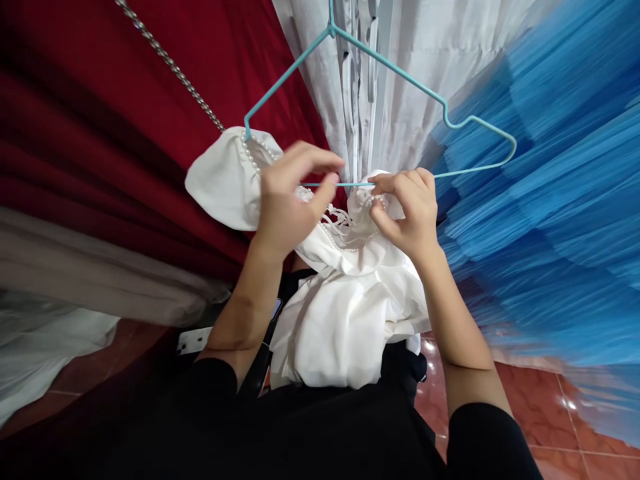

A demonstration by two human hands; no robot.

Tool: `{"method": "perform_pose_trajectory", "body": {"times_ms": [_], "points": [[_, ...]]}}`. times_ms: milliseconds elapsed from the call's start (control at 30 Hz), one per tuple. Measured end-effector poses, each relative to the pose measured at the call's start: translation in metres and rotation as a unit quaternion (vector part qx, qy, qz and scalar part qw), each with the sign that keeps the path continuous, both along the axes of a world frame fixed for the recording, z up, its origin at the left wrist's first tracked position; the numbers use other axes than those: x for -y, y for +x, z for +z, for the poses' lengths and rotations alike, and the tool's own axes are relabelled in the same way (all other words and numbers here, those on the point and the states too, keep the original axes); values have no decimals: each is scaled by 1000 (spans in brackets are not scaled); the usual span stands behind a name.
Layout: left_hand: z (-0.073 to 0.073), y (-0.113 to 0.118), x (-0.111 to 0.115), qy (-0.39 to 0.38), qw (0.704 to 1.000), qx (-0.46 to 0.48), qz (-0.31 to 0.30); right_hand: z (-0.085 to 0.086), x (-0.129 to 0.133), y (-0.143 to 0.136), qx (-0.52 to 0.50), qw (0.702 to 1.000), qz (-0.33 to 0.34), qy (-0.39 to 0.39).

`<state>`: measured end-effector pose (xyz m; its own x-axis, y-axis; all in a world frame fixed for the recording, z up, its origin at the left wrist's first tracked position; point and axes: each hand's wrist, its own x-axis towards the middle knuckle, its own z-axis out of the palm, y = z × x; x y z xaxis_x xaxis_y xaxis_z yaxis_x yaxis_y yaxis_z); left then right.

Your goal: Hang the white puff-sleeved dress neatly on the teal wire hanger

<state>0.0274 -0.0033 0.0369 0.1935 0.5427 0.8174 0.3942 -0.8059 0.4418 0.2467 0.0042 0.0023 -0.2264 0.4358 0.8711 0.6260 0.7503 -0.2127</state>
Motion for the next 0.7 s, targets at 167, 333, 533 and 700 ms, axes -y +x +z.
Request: {"method": "perform_pose_trajectory", "body": {"times_ms": [167, 333, 533, 700], "points": [[-24, 11, -2, -20, 999, -31, 24, -9, 6, 9, 7, 994, -52, 101], [-20, 0, -8, -32, 999, -38, 1, -24, 5, 59, -193, 962, -185, 51], [-15, -3, -2, -49, 997, -45, -27, 19, -20, 118, -356, 918, -175, -16], [-13, -1, -3, -62, 997, -42, -32, 78, -25, 96, -311, 942, -123, 25]]}}
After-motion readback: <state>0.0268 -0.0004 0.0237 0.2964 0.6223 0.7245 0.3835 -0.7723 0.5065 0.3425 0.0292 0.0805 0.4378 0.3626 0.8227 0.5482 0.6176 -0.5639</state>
